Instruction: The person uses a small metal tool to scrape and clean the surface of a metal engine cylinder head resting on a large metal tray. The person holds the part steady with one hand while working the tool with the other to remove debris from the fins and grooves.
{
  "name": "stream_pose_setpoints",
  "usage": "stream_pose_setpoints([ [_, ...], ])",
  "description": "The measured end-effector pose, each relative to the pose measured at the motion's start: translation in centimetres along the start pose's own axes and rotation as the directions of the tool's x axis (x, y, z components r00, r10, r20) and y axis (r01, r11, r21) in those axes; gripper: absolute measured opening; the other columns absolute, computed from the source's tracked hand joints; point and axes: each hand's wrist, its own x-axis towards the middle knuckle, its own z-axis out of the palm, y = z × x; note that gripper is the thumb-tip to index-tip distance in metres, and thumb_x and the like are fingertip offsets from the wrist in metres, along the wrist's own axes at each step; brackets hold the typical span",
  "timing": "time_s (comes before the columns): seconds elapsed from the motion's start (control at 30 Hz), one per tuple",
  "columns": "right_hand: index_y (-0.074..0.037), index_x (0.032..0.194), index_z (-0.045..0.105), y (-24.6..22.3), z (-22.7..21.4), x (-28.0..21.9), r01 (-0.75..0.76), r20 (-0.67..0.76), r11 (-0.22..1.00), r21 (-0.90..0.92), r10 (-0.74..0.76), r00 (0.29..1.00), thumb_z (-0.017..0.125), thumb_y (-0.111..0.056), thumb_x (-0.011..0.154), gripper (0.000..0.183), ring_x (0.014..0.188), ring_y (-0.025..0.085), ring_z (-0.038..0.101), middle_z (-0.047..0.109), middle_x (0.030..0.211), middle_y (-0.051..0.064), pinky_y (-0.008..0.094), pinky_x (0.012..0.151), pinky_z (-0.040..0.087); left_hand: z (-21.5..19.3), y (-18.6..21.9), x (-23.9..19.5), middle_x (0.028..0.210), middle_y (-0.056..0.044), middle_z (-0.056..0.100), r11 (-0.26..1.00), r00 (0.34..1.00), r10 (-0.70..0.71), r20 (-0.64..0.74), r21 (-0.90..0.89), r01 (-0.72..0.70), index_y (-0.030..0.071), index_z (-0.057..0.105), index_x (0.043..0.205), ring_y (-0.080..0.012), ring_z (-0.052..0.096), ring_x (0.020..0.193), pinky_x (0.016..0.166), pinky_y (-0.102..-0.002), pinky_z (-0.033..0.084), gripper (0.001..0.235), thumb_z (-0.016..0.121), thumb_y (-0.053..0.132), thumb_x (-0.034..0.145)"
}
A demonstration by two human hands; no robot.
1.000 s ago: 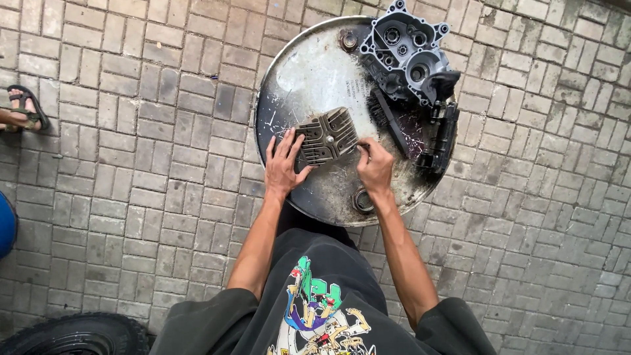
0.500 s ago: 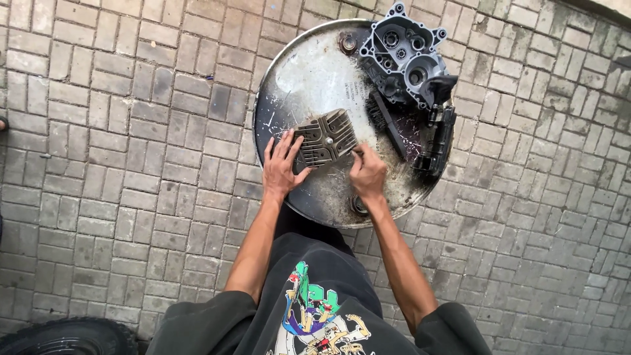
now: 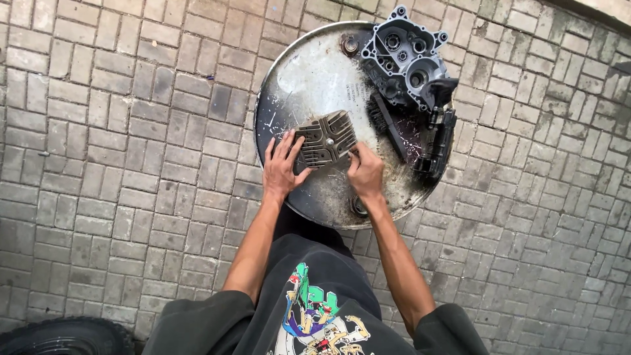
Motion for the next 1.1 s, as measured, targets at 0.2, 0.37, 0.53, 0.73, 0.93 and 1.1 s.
stream_pose_setpoints([
  [0.2,-0.014,0.091,0.07,1.4,0.2,0.1,-0.045,-0.062,0.999,0.03,0.047,0.997,0.064,-0.009,0.098,0.011,0.065,0.026,0.071,0.07,0.069,0.005,0.034,0.067,0.056,0.0,0.1,-0.2,0.158,-0.009,0.047,1.0,1.0,-0.002,0.007,-0.008,0.002,0.023,0.051,0.15,-0.0237,0.045,0.146,0.125,-0.051,0.024,0.092,0.085,0.052,0.07],
  [0.37,-0.014,0.092,0.071,-0.9,-0.8,-0.4,-0.09,-0.051,0.989,0.117,0.097,0.994,0.069,-0.007,0.095,0.007,0.067,0.023,0.073,0.073,0.07,0.004,0.033,0.069,0.057,-0.4,0.4,-0.2,0.158,-0.01,0.046,1.0,1.0,0.004,0.01,0.004,-0.004,0.022,0.051,0.15,-0.0241,0.045,0.146,0.124,-0.051,0.025,0.092,0.086,0.051,0.07],
  [0.53,-0.012,0.1,0.072,-0.5,1.2,-2.8,-0.026,-0.149,0.999,0.029,0.03,0.988,0.064,-0.01,0.102,0.009,0.072,0.024,0.074,0.075,0.08,0.006,0.032,0.07,0.058,-0.9,0.3,0.2,0.158,-0.01,0.048,1.0,1.0,-0.002,0.003,0.014,0.002,0.022,0.052,0.149,-0.0241,0.046,0.145,0.124,-0.051,0.027,0.092,0.087,0.051,0.069],
  [0.73,-0.013,0.101,0.074,-0.8,0.4,-3.0,-0.058,-0.226,0.997,0.042,0.066,0.972,0.07,-0.014,0.101,0.004,0.08,0.027,0.076,0.076,0.088,0.006,0.034,0.07,0.06,-0.6,0.3,0.0,0.157,-0.01,0.048,1.0,1.0,0.001,-0.014,-0.007,-0.001,0.023,0.053,0.149,-0.0242,0.046,0.145,0.124,-0.052,0.026,0.089,0.083,0.055,0.072],
  [0.93,-0.011,0.105,0.075,-3.0,-2.4,-3.3,-0.226,-0.269,0.944,0.24,0.289,0.919,0.071,-0.008,0.099,0.008,0.082,0.028,0.076,0.078,0.092,0.011,0.036,0.073,0.062,-0.7,0.4,0.2,0.157,-0.01,0.049,1.0,1.0,0.008,-0.03,0.014,-0.007,0.022,0.053,0.149,-0.0242,0.047,0.144,0.123,-0.052,0.027,0.089,0.083,0.055,0.072],
  [1.1,0.01,0.112,0.064,-3.2,-2.6,-5.2,-0.293,-0.166,0.753,0.589,0.467,0.868,0.053,0.003,0.104,0.016,0.09,0.038,0.075,0.072,0.102,0.03,0.041,0.077,0.066,-0.8,0.5,0.1,0.154,-0.01,0.051,1.0,1.0,-0.001,-0.019,-0.004,0.001,0.022,0.052,0.149,-0.0248,0.048,0.144,0.124,-0.05,0.026,0.096,0.089,0.049,0.064],
])
